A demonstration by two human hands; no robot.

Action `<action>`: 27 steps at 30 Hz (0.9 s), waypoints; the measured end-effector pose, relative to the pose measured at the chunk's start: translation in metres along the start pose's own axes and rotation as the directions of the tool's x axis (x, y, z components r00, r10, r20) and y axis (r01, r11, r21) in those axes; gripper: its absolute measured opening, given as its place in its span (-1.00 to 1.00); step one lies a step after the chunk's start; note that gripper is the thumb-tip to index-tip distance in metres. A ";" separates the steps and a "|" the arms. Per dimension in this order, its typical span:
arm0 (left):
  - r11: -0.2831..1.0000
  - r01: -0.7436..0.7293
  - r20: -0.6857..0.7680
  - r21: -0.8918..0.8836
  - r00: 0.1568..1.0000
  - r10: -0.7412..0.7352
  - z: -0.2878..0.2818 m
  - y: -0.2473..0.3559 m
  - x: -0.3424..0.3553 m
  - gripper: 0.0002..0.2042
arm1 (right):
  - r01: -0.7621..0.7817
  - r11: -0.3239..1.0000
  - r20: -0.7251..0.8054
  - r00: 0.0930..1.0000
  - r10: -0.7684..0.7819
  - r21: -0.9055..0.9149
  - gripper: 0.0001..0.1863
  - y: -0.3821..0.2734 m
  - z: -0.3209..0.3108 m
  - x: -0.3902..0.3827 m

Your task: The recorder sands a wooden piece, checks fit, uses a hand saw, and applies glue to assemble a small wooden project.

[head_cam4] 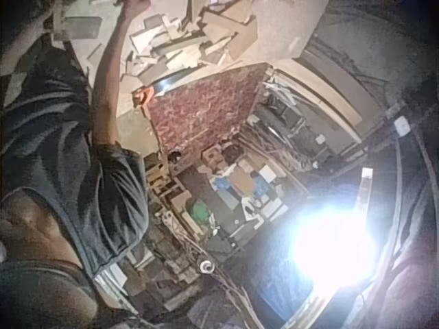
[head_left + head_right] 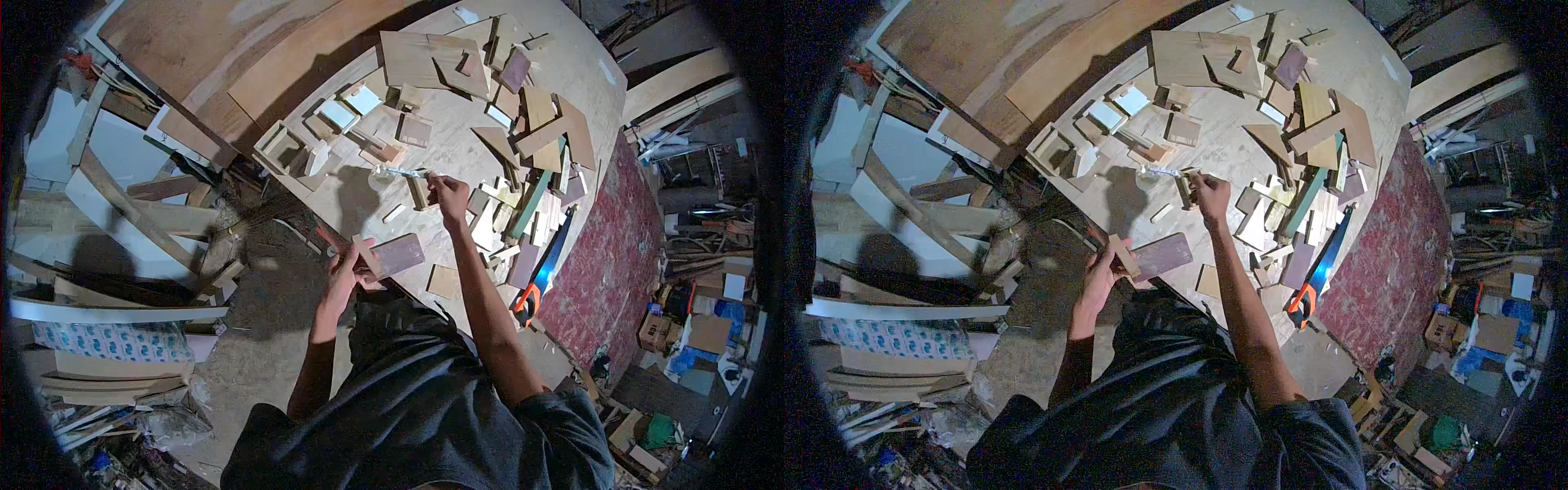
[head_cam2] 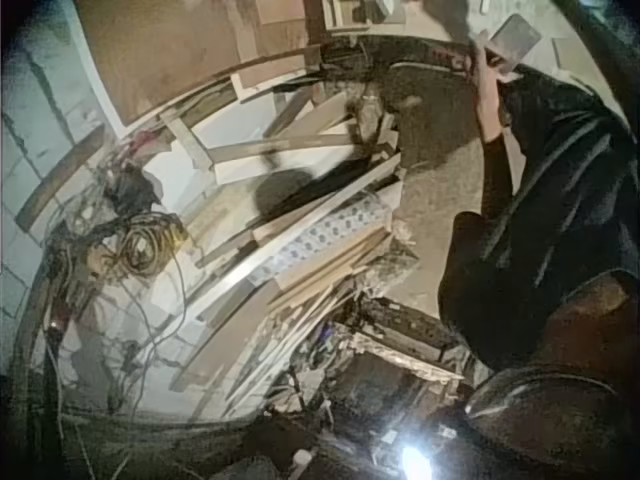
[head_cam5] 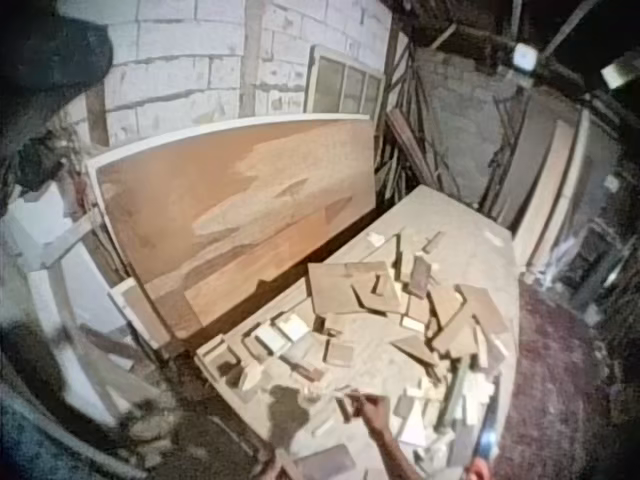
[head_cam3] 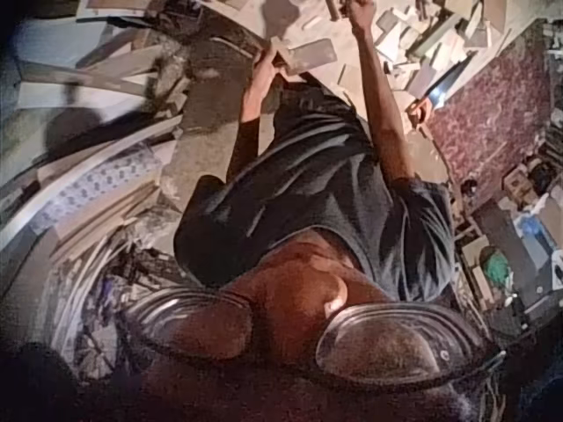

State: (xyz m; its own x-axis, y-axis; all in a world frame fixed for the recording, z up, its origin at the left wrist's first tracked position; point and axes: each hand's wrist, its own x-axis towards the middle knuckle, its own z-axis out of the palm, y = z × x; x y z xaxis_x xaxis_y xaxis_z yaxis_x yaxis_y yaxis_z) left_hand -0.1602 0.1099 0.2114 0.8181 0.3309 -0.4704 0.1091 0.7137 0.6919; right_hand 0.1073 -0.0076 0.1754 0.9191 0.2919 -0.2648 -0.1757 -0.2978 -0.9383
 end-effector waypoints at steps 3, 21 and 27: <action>0.999 -0.039 0.035 -0.032 0.999 0.040 0.016 0.008 -0.008 -0.56 | -0.032 0.946 0.101 0.995 -0.001 0.323 -0.78 -0.029 -0.027 -0.029; 0.992 0.000 0.345 -0.130 0.937 0.046 0.158 0.036 -0.083 -0.60 | 0.297 0.733 0.047 0.912 -0.408 0.612 -0.79 -0.131 -0.163 -0.220; 0.990 -0.012 0.461 -0.139 0.884 0.075 0.181 0.038 -0.102 -0.58 | 0.429 0.759 0.024 0.864 -0.503 0.490 -0.82 -0.127 -0.187 -0.240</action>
State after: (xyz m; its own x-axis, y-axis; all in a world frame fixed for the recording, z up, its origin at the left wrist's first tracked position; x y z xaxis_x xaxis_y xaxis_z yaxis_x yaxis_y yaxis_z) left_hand -0.1371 -0.0081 0.3844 0.9918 0.0618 -0.1117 0.0200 0.7887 0.6145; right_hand -0.0251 -0.2099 0.3993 0.8740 0.4236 0.2381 0.0879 0.3440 -0.9349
